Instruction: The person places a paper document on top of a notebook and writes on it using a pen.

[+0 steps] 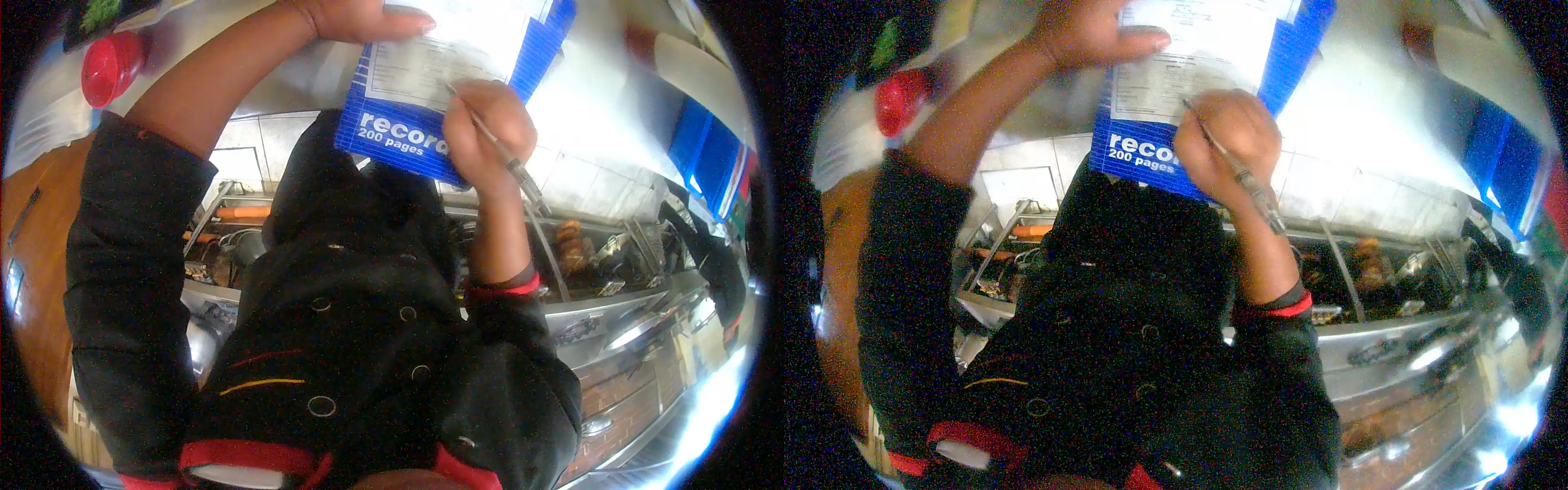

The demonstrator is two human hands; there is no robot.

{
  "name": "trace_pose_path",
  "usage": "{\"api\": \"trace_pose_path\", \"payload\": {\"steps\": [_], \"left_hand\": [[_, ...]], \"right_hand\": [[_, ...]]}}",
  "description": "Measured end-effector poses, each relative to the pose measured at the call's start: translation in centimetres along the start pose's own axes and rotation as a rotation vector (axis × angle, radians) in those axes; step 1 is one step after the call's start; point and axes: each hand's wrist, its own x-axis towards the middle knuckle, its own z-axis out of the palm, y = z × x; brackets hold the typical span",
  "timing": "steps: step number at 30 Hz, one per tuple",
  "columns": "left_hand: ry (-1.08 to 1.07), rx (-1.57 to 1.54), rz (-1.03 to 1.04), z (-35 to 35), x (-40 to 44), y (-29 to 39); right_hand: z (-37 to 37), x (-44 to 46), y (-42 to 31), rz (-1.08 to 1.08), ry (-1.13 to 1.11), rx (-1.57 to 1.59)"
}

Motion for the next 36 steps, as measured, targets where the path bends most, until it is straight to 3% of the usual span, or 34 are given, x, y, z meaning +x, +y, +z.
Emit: {"api": "trace_pose_path", "payload": {"steps": [28,31,36], "left_hand": [[-0.028,-0.003,-0.019,-0.2,0.1,-0.1],[-0.013,-0.005,-0.018,0.0,0.0,-0.1],[-0.009,-0.005,-0.011,0.0,0.1,-0.1]], "right_hand": [[-0.4,-0.2,0.1,0.048,0.068,-0.004],[-0.8,0.4,-1.2,0.158,-0.102,-0.086],[0.3,0.3,-0.6,0.059,0.036,0.097]]}}
